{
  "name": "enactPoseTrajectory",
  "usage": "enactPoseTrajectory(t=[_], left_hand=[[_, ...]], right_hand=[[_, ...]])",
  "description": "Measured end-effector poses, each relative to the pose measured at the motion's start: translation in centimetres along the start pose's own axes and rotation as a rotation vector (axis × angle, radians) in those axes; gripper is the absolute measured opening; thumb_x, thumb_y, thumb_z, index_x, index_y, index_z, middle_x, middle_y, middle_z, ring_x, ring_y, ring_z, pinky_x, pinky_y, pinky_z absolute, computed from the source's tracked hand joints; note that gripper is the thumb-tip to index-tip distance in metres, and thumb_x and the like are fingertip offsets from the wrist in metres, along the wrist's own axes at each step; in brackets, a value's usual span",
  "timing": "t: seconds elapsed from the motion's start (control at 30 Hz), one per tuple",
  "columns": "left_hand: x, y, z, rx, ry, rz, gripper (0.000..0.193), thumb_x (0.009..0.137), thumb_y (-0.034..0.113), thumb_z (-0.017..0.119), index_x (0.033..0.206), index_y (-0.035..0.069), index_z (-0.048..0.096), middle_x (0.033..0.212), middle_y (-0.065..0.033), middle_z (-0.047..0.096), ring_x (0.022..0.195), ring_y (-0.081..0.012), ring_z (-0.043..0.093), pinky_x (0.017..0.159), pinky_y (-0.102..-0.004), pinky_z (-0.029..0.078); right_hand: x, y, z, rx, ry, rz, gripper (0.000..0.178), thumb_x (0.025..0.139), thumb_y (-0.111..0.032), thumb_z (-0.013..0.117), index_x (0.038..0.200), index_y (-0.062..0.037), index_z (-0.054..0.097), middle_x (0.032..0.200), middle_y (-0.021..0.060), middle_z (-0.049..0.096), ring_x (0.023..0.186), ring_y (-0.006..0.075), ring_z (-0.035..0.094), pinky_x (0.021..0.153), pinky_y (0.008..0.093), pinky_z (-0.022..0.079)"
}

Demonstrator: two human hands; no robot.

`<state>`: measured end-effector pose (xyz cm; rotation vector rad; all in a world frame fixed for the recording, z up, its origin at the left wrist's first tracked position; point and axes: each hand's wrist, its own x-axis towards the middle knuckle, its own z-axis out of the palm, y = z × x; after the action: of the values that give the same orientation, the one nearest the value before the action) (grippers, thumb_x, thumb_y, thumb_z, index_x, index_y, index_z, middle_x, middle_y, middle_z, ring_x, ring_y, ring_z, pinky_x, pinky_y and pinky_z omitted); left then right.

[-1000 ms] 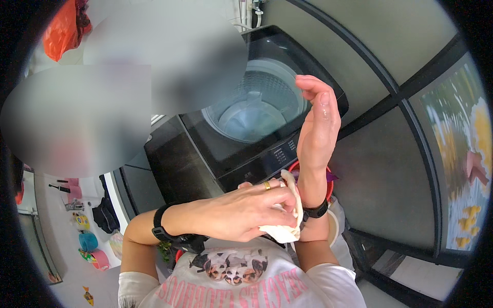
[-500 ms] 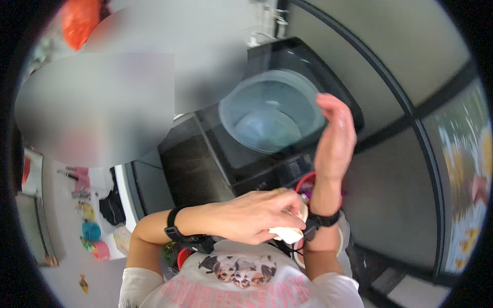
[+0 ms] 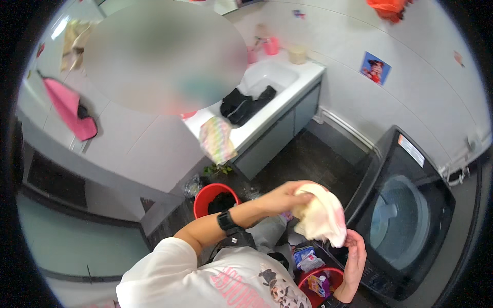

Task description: The person is cleaning the bathroom sink and the top surface of the washing machine.

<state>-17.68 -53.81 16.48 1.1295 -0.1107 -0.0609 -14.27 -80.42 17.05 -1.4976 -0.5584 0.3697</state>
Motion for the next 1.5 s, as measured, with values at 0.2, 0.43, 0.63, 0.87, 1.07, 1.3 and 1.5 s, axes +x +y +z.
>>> enactPoseTrajectory(t=[0.2,0.43,0.63,0.87,1.07,1.3,1.5], left_hand=[[-7.3,1.3,-6.6,-0.032,0.423,0.05,0.033,0.087,0.016,0.053,0.116,0.002,0.048,0.107,-0.0061,0.056,0.098,-0.0134,0.054,0.086,-0.0273,0.043],[-7.4,2.2,-11.2,0.098,0.313,0.017,0.031,0.085,0.02,0.058,0.109,0.003,0.051,0.097,-0.0027,0.058,0.089,-0.0097,0.054,0.078,-0.0252,0.045],[-9.1,5.3,-21.8,0.179,0.217,0.022,0.044,0.087,0.025,0.055,0.124,0.004,0.044,0.121,-0.0078,0.048,0.109,-0.0148,0.045,0.092,-0.0296,0.037],[-11.7,-4.4,-38.9,1.618,1.002,0.017,0.038,0.072,0.021,0.062,0.104,0.002,0.054,0.123,-0.0302,0.039,0.116,-0.0477,0.031,0.097,-0.0543,0.022],[-5.8,-0.8,-32.1,0.717,0.882,0.118,0.025,0.093,0.022,0.041,0.104,0.0,0.044,0.099,-0.0124,0.049,0.094,-0.0204,0.047,0.085,-0.0311,0.038],[7.6,1.1,-12.7,0.723,-0.007,0.312,0.026,0.091,0.023,0.045,0.106,0.002,0.043,0.081,-0.0104,0.056,0.069,-0.0195,0.056,0.064,-0.0312,0.045],[13.8,-5.6,3.4,1.369,-1.072,0.44,0.063,0.086,0.044,0.046,0.133,0.006,0.031,0.136,-0.0273,0.026,0.13,-0.0383,0.017,0.106,-0.0495,0.013]], right_hand=[[5.6,-0.4,4.4,-0.099,-0.173,0.049,0.032,0.084,-0.019,0.055,0.11,0.0,0.051,0.103,0.0098,0.057,0.094,0.0149,0.053,0.079,0.0265,0.042],[11.8,4.4,17.2,-0.173,-0.497,0.026,0.077,0.07,-0.012,0.071,0.132,0.0003,0.026,0.122,0.0132,0.046,0.109,0.0176,0.046,0.086,0.0275,0.041],[16.9,5.3,23.2,-0.08,-0.421,0.225,0.048,0.071,0.0,0.06,0.116,0.0034,0.045,0.103,0.0085,0.058,0.095,0.0126,0.055,0.083,0.0259,0.042],[17.1,5.0,21.7,-0.03,-0.205,0.358,0.049,0.071,0.0,0.061,0.117,0.0008,0.045,0.104,0.0071,0.057,0.097,0.0126,0.053,0.086,0.0267,0.041],[12.0,3.1,16.1,-0.11,0.045,0.336,0.052,0.072,-0.013,0.067,0.116,0.0017,0.045,0.103,0.0102,0.058,0.095,0.014,0.054,0.082,0.0265,0.042],[2.2,-1.3,9.8,-0.021,0.374,0.155,0.049,0.071,-0.004,0.065,0.116,0.0023,0.046,0.104,0.0063,0.057,0.095,0.0115,0.053,0.083,0.0257,0.042],[-6.1,-1.2,4.3,0.066,0.591,0.12,0.055,0.068,0.001,0.063,0.119,0.0034,0.042,0.108,0.0078,0.055,0.098,0.0126,0.053,0.085,0.0258,0.041]])
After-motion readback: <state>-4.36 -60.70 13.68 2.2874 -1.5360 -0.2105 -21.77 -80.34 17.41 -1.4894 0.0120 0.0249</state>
